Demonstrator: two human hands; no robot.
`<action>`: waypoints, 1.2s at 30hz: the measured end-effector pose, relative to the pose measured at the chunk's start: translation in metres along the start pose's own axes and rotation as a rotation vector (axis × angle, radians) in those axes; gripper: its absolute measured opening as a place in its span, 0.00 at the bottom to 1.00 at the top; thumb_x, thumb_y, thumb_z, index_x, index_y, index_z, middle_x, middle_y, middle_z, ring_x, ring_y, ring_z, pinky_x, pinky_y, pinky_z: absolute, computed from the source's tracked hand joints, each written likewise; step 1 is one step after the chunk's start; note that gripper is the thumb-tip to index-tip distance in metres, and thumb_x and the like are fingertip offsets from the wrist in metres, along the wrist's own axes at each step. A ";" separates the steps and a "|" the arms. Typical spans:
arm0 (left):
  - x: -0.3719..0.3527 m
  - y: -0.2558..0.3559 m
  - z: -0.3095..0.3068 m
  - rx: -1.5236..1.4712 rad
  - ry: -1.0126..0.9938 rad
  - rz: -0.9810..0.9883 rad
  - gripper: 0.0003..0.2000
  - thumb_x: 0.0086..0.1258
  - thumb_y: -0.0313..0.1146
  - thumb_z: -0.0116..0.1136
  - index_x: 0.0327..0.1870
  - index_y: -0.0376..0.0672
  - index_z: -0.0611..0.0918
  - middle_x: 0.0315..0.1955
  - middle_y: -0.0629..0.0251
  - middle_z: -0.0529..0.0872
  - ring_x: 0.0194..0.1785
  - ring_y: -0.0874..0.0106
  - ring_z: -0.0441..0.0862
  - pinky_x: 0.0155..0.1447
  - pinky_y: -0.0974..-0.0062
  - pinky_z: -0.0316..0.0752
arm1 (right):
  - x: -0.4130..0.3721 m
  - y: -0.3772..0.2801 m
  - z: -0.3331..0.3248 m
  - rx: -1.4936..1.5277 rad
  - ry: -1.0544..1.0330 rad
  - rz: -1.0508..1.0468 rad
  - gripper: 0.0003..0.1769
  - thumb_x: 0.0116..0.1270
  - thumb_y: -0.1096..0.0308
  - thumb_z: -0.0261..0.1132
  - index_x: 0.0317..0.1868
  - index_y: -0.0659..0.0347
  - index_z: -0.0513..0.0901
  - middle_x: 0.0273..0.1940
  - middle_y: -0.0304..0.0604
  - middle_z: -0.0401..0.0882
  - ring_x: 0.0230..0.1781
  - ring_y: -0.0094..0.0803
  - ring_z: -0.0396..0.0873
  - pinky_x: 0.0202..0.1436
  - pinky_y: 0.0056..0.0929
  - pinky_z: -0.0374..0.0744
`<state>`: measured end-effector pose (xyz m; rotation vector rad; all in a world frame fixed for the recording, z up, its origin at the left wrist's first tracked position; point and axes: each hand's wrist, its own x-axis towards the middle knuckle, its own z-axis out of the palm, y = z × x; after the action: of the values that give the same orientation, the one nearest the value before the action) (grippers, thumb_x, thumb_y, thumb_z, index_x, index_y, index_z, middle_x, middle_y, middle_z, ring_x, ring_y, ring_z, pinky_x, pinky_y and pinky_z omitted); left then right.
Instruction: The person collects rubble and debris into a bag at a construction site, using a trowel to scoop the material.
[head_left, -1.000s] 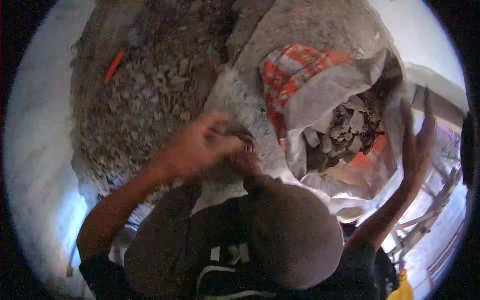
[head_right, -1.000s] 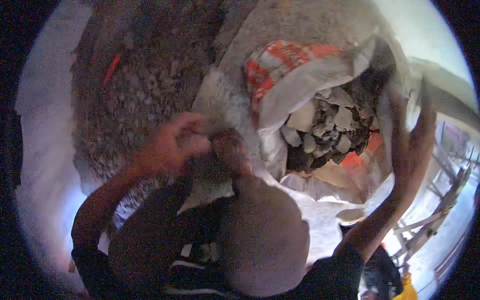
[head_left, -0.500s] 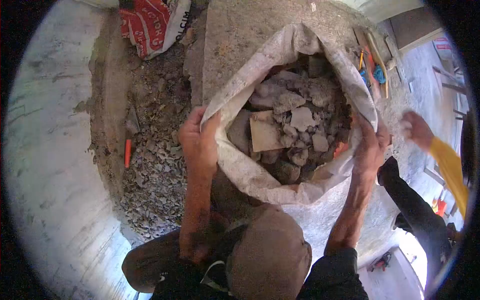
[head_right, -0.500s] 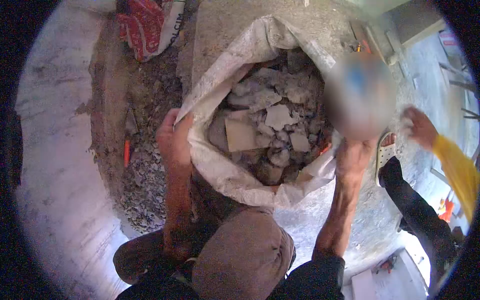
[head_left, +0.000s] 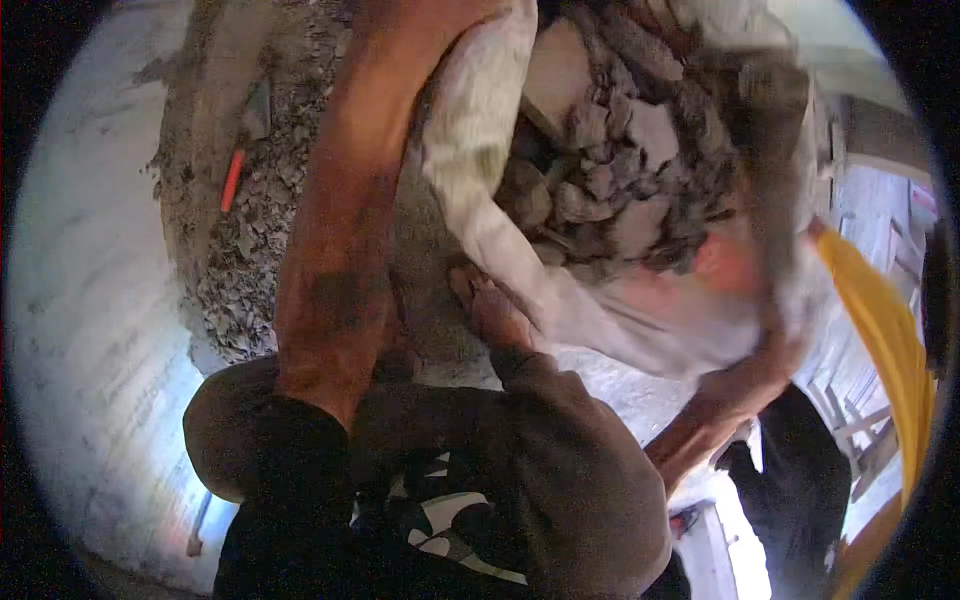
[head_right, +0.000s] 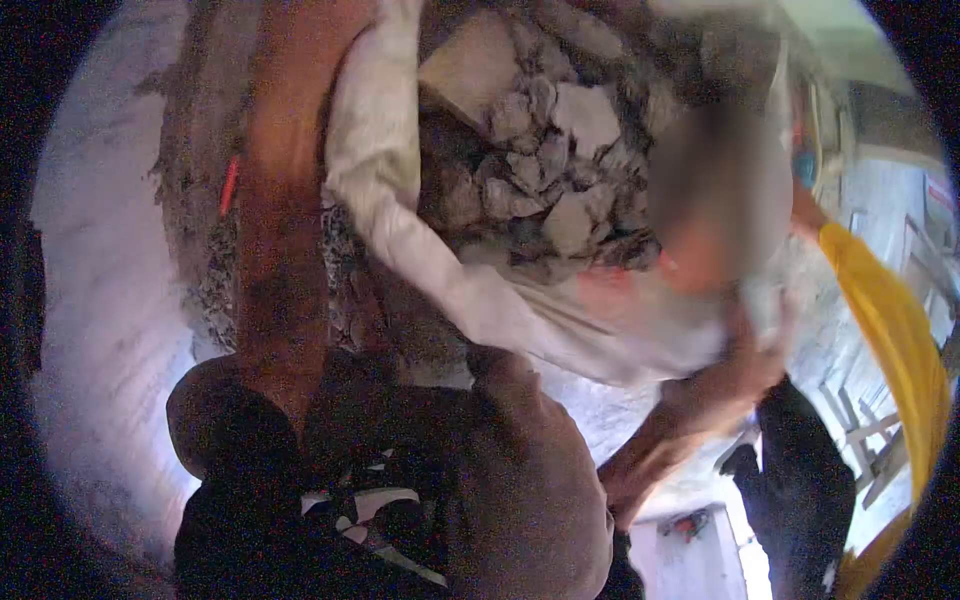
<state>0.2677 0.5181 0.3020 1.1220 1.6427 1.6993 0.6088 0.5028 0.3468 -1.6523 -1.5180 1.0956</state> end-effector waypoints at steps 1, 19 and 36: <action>0.017 -0.029 -0.001 0.045 0.029 0.002 0.09 0.65 0.32 0.56 0.36 0.34 0.83 0.23 0.65 0.81 0.26 0.75 0.77 0.32 0.75 0.70 | -0.007 0.002 -0.003 -0.022 -0.044 -0.002 0.24 0.66 0.64 0.60 0.59 0.69 0.73 0.54 0.47 0.74 0.53 0.33 0.72 0.56 0.28 0.69; -0.254 -0.043 -0.191 0.307 0.103 -0.565 0.33 0.74 0.59 0.42 0.69 0.41 0.67 0.60 0.54 0.76 0.62 0.58 0.75 0.63 0.66 0.73 | -0.041 -0.134 0.180 -0.388 -1.020 -1.327 0.28 0.69 0.50 0.57 0.59 0.65 0.75 0.55 0.60 0.75 0.54 0.50 0.76 0.60 0.41 0.73; -0.329 -0.244 -0.385 0.935 0.181 -0.522 0.39 0.66 0.70 0.43 0.70 0.52 0.68 0.69 0.51 0.66 0.72 0.50 0.59 0.74 0.44 0.49 | -0.135 0.071 0.486 -0.578 -1.106 -0.469 0.46 0.62 0.32 0.59 0.70 0.57 0.65 0.66 0.65 0.62 0.67 0.56 0.64 0.66 0.53 0.65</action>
<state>0.0751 0.0671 0.0271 0.7666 2.6659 0.6882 0.2113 0.3199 0.0856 -0.8178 -2.9520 1.4543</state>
